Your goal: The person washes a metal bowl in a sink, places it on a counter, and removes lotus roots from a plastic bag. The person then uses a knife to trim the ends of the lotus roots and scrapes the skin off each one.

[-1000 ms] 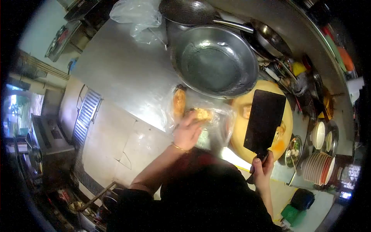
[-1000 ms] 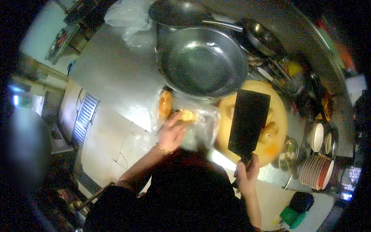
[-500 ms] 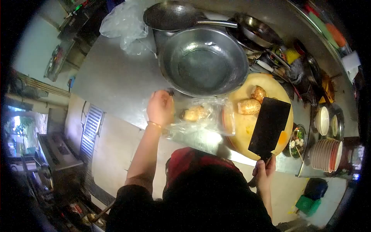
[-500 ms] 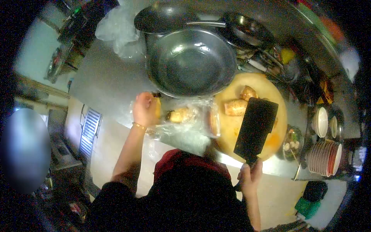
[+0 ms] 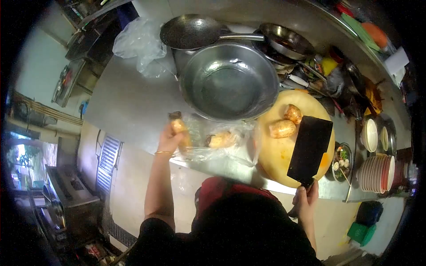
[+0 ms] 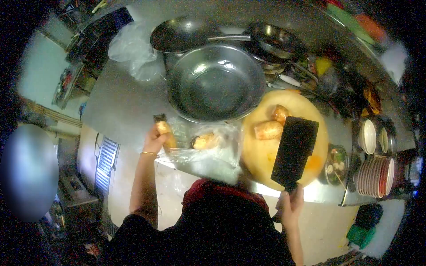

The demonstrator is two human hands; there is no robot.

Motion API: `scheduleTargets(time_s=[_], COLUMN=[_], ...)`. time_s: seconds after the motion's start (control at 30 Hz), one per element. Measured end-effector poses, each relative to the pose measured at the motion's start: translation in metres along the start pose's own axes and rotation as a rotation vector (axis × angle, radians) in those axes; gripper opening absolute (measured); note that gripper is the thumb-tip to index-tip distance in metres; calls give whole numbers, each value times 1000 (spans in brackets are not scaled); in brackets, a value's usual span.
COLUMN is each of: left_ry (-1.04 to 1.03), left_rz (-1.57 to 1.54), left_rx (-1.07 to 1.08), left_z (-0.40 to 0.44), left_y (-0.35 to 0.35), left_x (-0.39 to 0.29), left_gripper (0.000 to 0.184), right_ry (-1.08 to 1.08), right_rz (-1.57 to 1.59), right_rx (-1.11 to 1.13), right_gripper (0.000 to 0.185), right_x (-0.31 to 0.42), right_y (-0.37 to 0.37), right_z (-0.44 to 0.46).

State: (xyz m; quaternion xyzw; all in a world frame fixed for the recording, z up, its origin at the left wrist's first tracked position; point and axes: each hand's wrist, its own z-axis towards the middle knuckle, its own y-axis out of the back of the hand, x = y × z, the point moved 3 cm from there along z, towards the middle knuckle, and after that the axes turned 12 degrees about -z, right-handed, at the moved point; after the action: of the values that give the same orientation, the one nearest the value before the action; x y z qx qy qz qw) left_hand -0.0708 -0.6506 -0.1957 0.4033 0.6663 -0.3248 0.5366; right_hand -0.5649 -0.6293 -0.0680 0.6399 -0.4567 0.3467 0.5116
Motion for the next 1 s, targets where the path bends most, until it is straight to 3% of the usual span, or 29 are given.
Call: scheduleTargets(time_s=[0.07,0.17,0.23,0.3,0.4,0.43,0.53,0.6,0.63,0.67,0.7,0.73,0.8,0.9,1.0], left_ry=[-92,-340,-426,-467,-593,-630,-166,71,286,529,636,699,505,48,-575], left_rz=[-172,-456,-875,-1057,-1125,-1078,-1124,-1076,-1105,-1087,-1055,-918,-488,203,1036], left_rx=[20,-275,-12,77,139,268,311,565,599,425,529,525,799,859,880], left_z=[-6,-4,-2,-17,-25,-34,-61,-77,-90,-98,-107,-118,-126,-144,-165], left_y=[16,39,51,41,29,6,-74,-165,-211,-250,-288,-322,-378,-458,-529], left_x=[-20,-42,-84,-147,-189,-197,-169,-146,-133,-110,-99,-88,-77,-72,-88], left_gripper=[35,40,51,61,62,60,61,56,50,47,46,48,59,68,75], right_ry=[26,15,13,11,12,21,25,2,28,47,-3,68,158,239,307], right_rz=[-9,1,-9,-12,4,26,1,-32,-42,-50,-90,-104,-213,-351,-452], right_rx=[17,28,51,51,43,44,35,-4,18,36,42,7,-21,-5,-28], right_gripper=[30,32,31,30,34,36,43,46,45,45,45,44,41,38,38], right_x=[-2,0,5,7,4,-1,-14,-35,-45,-51,-48,-55,-82,-103,-126], right_y=[4,5,8,14,27,40,64,93,108,125,143,161,200,261,306], right_z=[3,6,8,9,10,11,13,13,13,15,13,12,9,-1,-3])
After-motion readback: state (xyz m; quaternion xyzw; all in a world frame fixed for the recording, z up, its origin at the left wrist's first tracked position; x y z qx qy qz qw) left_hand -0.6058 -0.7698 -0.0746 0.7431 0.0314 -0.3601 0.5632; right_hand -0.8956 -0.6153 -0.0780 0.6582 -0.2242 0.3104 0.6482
